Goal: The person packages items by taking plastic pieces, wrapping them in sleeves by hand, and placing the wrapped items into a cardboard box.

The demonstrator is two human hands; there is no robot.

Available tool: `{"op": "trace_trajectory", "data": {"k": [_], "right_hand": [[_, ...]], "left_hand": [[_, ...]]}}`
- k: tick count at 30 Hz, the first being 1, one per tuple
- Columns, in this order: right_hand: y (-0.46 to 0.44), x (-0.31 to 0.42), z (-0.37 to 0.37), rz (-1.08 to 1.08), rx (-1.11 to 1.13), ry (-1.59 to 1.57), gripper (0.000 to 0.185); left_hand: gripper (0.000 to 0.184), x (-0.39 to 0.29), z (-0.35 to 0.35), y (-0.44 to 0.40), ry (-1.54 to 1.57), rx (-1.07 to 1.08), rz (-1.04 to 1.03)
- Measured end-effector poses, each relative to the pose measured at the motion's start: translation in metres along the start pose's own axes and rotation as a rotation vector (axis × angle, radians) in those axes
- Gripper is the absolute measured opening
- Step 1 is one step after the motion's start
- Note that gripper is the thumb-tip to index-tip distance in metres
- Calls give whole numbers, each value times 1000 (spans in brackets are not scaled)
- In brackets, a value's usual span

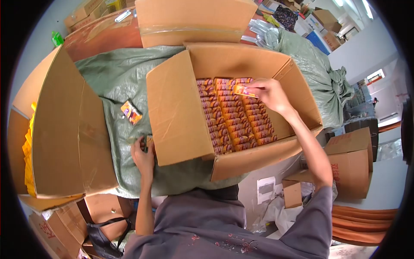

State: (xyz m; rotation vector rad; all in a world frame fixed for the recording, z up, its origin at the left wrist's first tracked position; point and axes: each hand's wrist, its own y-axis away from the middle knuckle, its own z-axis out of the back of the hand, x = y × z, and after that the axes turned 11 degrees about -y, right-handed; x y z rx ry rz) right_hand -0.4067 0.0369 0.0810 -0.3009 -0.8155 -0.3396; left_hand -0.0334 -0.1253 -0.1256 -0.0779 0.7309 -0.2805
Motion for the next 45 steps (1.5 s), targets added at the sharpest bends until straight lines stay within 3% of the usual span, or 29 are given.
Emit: {"op": "trace_trajectory", "data": {"k": [2, 5, 12, 17, 22, 24, 28, 31, 35, 37, 40, 42, 43, 45], "right_hand": [[-33, -55, -13, 21, 45, 115, 24], [-62, -92, -36, 60, 133, 259, 19], [-77, -119, -69, 95, 163, 250, 18], [-71, -115, -65, 92, 118, 304, 20], [-52, -44, -29, 68, 87, 368, 20], [-29, 4, -24, 57, -38, 98, 17], [51, 127, -40, 229, -78, -169, 14], [104, 174, -85, 338, 11, -281, 26], [115, 190, -171, 332, -49, -490, 54], [115, 189, -203, 258, -76, -731, 34], [129, 177, -217, 178, 85, -771, 14], [138, 169, -220, 138, 60, -870, 7], [144, 165, -221, 115, 45, -918, 5], [155, 156, -221, 0, 75, -998, 3]], "left_hand": [[32, 7, -5, 2, 79, 9, 34], [26, 8, -4, 2, 142, -3, 30], [25, 1, 0, 3, 366, 12, 211], [15, 4, -2, 3, 235, -33, 142], [7, 7, 0, 5, 144, -207, -2], [7, 13, 2, 6, 183, -238, 60], [9, -19, 50, 19, 279, -314, 38], [6, -39, 99, 37, 309, -315, -72], [7, -66, 160, 61, 237, -217, -335], [12, -73, 180, 68, 205, -166, -449], [17, -83, 213, 74, 134, -60, -521], [29, -86, 262, 63, -163, -338, -720], [36, -79, 277, 51, 107, -531, -706], [24, -87, 337, 12, -32, -791, -403]]}}
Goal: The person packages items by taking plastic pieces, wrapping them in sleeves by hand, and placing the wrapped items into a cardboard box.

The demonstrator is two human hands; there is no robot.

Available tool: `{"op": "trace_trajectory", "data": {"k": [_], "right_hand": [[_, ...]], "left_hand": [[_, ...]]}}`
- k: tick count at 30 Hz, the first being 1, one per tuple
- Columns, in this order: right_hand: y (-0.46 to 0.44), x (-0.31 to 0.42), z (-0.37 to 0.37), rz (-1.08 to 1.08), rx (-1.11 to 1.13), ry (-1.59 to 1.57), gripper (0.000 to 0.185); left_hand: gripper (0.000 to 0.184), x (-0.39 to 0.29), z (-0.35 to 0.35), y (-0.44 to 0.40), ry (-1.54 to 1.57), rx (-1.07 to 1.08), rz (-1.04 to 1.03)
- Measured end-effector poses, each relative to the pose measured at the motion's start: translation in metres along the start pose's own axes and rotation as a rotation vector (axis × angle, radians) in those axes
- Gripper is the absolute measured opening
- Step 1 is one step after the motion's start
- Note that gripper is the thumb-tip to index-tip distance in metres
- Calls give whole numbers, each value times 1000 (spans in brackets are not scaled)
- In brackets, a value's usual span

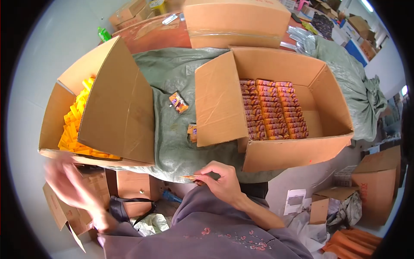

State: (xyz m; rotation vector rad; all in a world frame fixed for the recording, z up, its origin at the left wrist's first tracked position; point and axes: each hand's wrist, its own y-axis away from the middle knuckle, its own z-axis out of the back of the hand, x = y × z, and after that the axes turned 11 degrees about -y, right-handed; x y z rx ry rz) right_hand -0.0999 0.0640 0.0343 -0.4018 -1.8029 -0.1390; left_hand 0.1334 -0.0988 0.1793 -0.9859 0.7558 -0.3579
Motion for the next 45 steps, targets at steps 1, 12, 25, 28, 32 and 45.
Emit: {"op": "trace_trajectory", "data": {"k": [1, 12, 25, 28, 32, 45], "right_hand": [[4, -2, 3, -26, -14, -5, 3], [23, -8, 6, 20, -94, 25, 11], [19, -11, 3, -61, -107, -48, 13], [20, -14, 1, -52, -93, -36, 13], [23, -18, 9, 3, -118, -39, 13], [27, -25, 14, 48, -218, 1, 20]], "left_hand": [[20, -29, -16, -47, 37, 63, 64], [41, 191, -141, -151, -210, 1902, 287], [37, 197, -154, -142, -497, 1893, 213], [36, 189, -154, -145, -539, 1837, 169], [34, 144, -139, -168, -559, 1494, 16], [31, -80, -68, 113, 814, 1020, 269]]}}
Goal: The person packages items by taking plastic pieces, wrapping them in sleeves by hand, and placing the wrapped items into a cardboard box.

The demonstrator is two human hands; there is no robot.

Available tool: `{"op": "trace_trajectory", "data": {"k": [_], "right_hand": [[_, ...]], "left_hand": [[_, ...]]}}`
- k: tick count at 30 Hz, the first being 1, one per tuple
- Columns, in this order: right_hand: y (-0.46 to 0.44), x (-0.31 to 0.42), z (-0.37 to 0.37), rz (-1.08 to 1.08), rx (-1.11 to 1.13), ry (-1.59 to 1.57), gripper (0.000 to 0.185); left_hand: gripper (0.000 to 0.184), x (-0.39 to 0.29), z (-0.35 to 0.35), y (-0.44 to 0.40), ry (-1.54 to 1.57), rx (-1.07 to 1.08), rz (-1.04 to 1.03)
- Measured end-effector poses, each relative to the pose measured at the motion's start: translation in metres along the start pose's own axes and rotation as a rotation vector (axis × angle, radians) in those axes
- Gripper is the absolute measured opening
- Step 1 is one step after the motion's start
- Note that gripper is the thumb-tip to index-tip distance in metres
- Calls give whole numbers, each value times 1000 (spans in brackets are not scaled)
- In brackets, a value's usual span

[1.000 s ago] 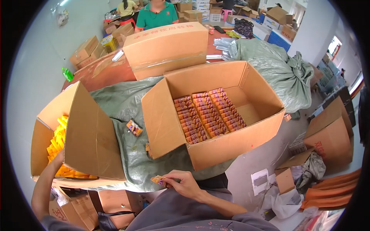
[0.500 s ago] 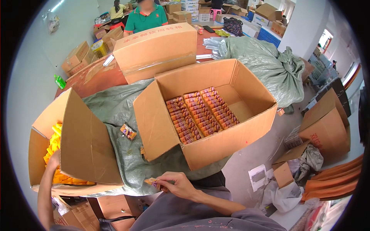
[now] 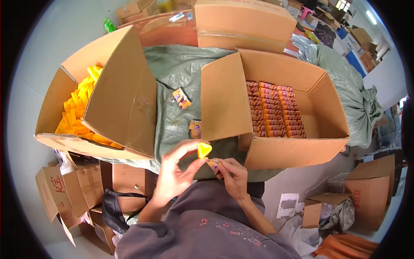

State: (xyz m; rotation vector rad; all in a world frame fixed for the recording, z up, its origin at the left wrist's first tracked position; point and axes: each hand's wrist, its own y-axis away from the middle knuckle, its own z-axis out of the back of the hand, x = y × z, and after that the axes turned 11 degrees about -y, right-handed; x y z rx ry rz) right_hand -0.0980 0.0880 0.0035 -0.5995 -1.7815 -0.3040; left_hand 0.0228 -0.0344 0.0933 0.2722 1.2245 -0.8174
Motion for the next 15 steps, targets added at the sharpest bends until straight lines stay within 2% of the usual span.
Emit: {"op": "trace_trajectory", "data": {"k": [4, 7, 8, 11, 13, 15], "right_hand": [[2, -4, 5, 26, -3, 95, 22], [0, -7, 7, 34, 18, 181, 23], [0, -8, 8, 37, 23, 211, 24], [-1, -12, 9, 16, 27, 184, 25], [-1, -13, 11, 20, 30, 211, 25], [0, -14, 13, 23, 30, 212, 25]], "left_hand": [[33, 22, -17, 14, 150, -20, 124], [34, 14, -21, 15, 450, -126, 196], [37, 12, -21, 15, 425, -163, 164], [42, 19, -8, 13, 75, -140, 113], [40, 29, 7, 12, -302, -20, -62], [28, 23, 6, 11, -100, -15, 86]]}}
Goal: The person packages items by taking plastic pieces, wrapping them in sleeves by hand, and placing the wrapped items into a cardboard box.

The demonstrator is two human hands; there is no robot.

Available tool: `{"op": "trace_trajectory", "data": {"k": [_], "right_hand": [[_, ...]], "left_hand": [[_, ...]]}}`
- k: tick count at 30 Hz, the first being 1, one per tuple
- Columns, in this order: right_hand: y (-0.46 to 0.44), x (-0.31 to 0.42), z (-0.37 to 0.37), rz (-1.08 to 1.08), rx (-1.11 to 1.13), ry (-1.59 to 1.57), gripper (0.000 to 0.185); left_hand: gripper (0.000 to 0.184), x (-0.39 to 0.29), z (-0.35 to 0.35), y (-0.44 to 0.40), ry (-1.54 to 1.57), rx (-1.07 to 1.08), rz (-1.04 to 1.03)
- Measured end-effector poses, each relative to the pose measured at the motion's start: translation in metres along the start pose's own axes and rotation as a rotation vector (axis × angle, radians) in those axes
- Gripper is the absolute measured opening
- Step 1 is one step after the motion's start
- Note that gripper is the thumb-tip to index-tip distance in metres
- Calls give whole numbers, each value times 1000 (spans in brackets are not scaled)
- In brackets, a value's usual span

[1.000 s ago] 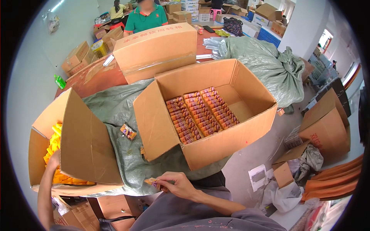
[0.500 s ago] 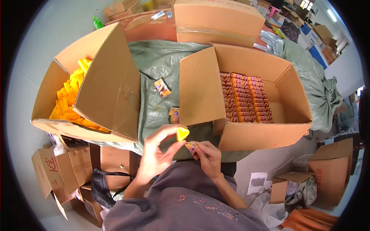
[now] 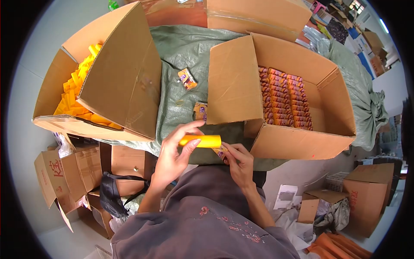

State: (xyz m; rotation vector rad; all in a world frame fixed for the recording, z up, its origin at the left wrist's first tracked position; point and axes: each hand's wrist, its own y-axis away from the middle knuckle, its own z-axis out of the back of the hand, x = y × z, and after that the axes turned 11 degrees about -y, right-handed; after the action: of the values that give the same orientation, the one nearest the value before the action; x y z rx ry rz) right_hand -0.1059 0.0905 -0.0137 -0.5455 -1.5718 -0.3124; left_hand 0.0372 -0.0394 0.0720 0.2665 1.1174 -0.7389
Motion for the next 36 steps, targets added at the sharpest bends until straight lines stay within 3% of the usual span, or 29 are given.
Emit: {"op": "trace_trajectory", "data": {"k": [1, 4, 8, 11, 17, 20, 26, 32, 36], "right_hand": [[0, 0, 1, -5, 5, -6, 26], [-2, 4, 2, 7, 40, -7, 27], [-1, 5, 2, 18, 81, 1, 27], [1, 5, 2, -46, 63, -23, 27], [1, -1, 7, -43, 110, -109, 26], [3, -2, 8, -62, 141, -180, 25], [5, -4, 9, -156, 169, -231, 23], [10, -17, -2, -204, 112, -368, 24], [12, -17, 1, -307, 123, -438, 26]], "left_hand": [[15, 1, -2, 2, 77, -31, 31], [11, 6, 4, 0, -134, 62, -77], [6, 6, 9, -3, -249, 106, -53], [9, 7, 11, -6, -192, 137, -84], [18, 4, 6, -7, -133, 155, 108], [21, 9, 1, -10, -191, 108, 49], [44, 5, -5, -16, -279, 74, 66], [61, 8, -28, -12, -58, 65, 134], [53, 18, -45, -7, -58, -46, 10]]}}
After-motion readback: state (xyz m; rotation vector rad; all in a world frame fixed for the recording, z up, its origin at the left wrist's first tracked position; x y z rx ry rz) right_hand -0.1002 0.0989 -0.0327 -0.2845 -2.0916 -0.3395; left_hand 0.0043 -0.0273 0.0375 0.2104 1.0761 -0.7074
